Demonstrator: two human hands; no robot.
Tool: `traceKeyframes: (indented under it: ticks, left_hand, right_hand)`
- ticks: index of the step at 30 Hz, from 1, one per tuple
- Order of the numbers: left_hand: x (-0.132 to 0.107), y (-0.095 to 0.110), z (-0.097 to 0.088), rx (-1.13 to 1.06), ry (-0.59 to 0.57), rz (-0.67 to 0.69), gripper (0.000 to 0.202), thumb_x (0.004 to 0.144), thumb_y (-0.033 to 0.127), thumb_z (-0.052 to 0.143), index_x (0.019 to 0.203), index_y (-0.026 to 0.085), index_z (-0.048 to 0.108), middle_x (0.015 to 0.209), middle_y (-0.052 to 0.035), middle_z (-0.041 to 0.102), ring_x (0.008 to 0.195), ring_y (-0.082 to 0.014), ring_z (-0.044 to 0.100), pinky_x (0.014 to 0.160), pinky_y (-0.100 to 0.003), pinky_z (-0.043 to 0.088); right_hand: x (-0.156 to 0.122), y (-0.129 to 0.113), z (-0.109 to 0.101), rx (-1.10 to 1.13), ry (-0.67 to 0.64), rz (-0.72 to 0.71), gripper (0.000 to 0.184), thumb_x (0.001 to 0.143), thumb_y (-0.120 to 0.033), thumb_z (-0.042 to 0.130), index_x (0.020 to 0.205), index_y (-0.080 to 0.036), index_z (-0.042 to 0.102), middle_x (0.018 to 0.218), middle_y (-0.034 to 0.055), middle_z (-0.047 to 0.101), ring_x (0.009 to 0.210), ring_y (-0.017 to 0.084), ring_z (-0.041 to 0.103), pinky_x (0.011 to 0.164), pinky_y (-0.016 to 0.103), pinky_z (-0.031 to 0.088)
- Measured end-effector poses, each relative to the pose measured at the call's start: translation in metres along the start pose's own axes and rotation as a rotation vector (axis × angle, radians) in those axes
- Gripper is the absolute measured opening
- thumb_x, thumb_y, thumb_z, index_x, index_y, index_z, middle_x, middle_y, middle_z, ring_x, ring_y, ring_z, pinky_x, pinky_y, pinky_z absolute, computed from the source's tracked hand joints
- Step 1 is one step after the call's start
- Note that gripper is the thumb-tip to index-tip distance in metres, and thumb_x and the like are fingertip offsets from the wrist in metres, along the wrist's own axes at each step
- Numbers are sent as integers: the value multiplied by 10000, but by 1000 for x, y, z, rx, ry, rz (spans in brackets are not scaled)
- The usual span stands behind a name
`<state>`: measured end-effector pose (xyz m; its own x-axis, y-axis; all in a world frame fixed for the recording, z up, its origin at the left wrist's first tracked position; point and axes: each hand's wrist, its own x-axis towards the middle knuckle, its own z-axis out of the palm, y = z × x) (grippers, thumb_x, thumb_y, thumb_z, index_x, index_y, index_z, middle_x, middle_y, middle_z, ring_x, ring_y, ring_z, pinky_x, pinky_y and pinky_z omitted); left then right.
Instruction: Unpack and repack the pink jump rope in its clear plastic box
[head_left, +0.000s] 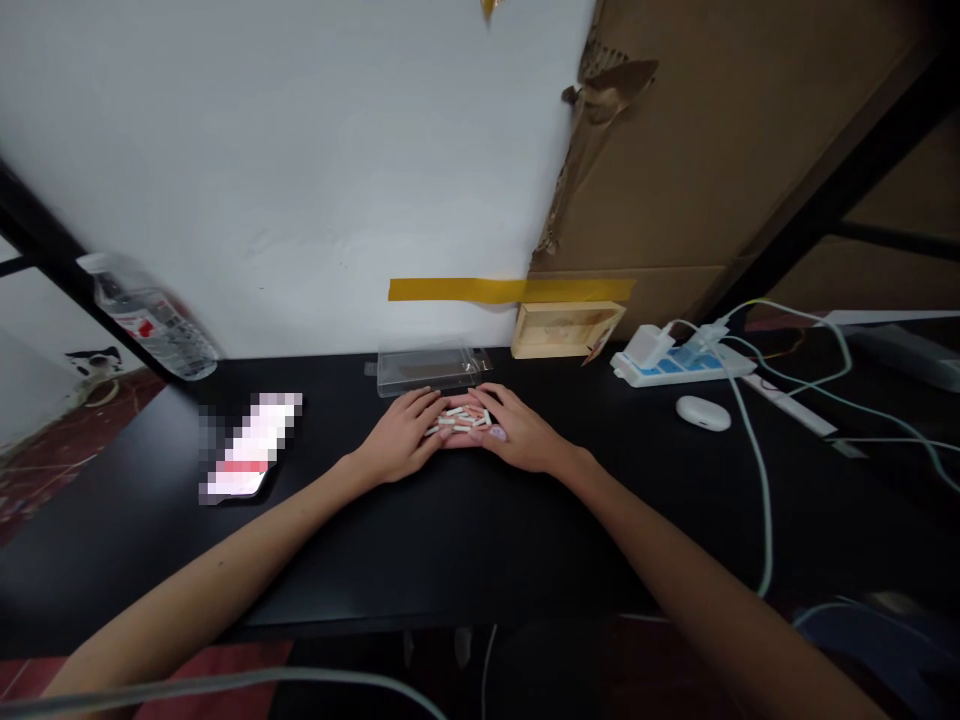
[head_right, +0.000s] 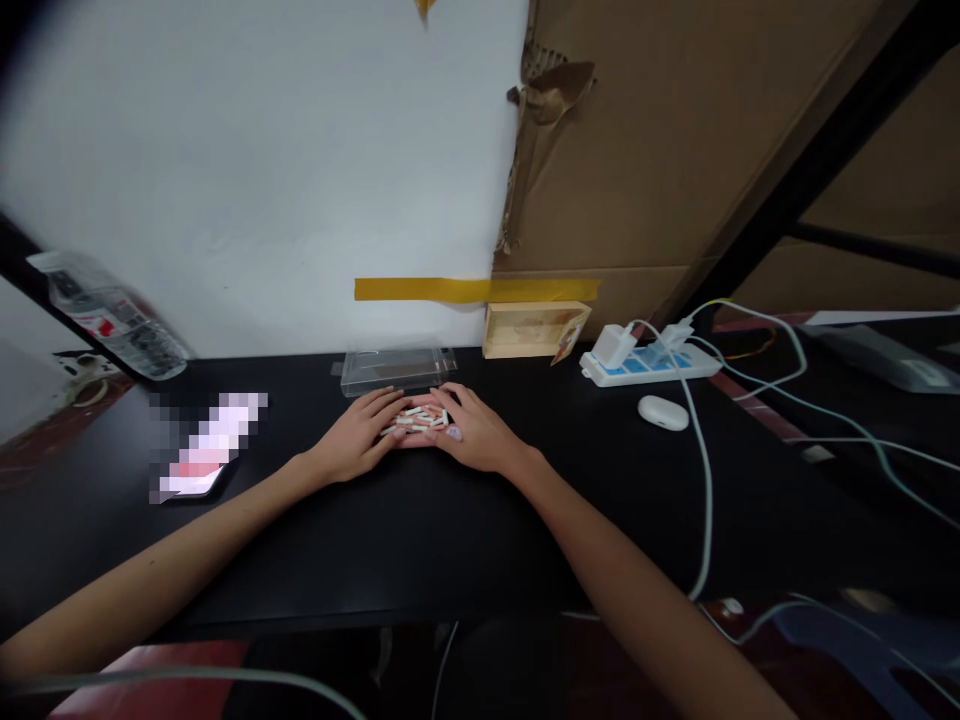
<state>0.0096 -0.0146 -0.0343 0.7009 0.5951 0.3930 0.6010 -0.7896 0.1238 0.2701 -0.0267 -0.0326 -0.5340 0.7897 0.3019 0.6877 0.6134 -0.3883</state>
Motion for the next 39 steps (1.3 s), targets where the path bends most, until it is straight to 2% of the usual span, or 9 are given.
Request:
traceKeyframes:
  ticks: [2, 6, 9, 12, 16, 21, 27, 33, 39]
  left_hand:
    - [2, 2, 2, 0, 0, -6, 478, 1037, 393, 387, 1442, 152, 468, 1477, -158, 508, 1417, -308, 404, 1152, -542, 333]
    - [5, 6, 1, 6, -29, -11, 486, 1038, 375, 378, 1454, 135, 450, 1511, -162, 471, 1444, -294, 371, 1183, -538, 283]
    - [3, 5, 1, -41, -21, -22, 530, 1034, 373, 379, 1504, 129, 366, 1540, -160, 433, 1467, -271, 337, 1192, -511, 287]
    - [2, 2, 2, -67, 8, -60, 593, 1024, 367, 380, 1522, 56, 301, 1555, -206, 391, 1487, -279, 293, 1189, -477, 310]
    - [2, 1, 3, -2, -43, -43, 575, 1022, 393, 377, 1462, 22, 389, 1510, -238, 442, 1445, -319, 369, 1183, -497, 307]
    - [4, 4, 0, 51, -79, -29, 629, 1001, 448, 424, 1445, 3, 404, 1475, -257, 475, 1390, -345, 441, 1156, -501, 338]
    - [4, 10, -2, 60, -82, -25, 634, 990, 475, 431, 1455, 46, 401, 1467, -240, 492, 1380, -342, 455, 1145, -500, 344]
    - [6, 15, 2, 81, -87, -35, 615, 994, 449, 426, 1445, 30, 416, 1479, -235, 480, 1390, -344, 438, 1165, -503, 311]
    - [6, 11, 2, -41, 16, -63, 517, 1002, 390, 413, 1435, 108, 443, 1473, -204, 495, 1394, -319, 439, 1129, -528, 374]
  right_hand:
    - [1, -2, 3, 7, 14, 1, 706, 949, -557, 496, 1513, -147, 387, 1483, 214, 451, 1386, 366, 436, 1141, 568, 384]
    - [3, -5, 6, 49, 3, -25, 721, 951, -593, 487, 1519, -160, 385, 1556, 200, 403, 1460, 348, 353, 1181, 564, 330]
    - [4, -3, 6, 64, -14, -37, 739, 950, -620, 476, 1528, -170, 382, 1580, 184, 389, 1490, 335, 309, 1196, 576, 305]
    - [5, -2, 5, 68, -21, -44, 769, 956, -636, 451, 1555, -168, 334, 1605, 178, 346, 1507, 330, 267, 1200, 591, 288]
    - [5, -5, 5, 63, -39, -19, 841, 944, -668, 448, 1572, -134, 287, 1630, 193, 273, 1519, 329, 221, 1210, 579, 272]
    - [4, -9, 6, 22, -69, 23, 918, 923, -693, 472, 1571, -75, 269, 1636, 221, 226, 1527, 326, 178, 1229, 542, 242]
    - [3, -10, 2, -21, -46, 19, 836, 904, -699, 510, 1555, -198, 353, 1624, 140, 306, 1520, 339, 200, 1215, 580, 263]
    - [2, -16, -4, -30, -60, -28, 828, 916, -663, 528, 1553, -164, 353, 1605, 158, 342, 1517, 324, 229, 1214, 559, 279]
    - [0, -12, -7, -53, -54, -71, 714, 950, -601, 522, 1544, -232, 377, 1591, 108, 387, 1507, 309, 268, 1218, 554, 276]
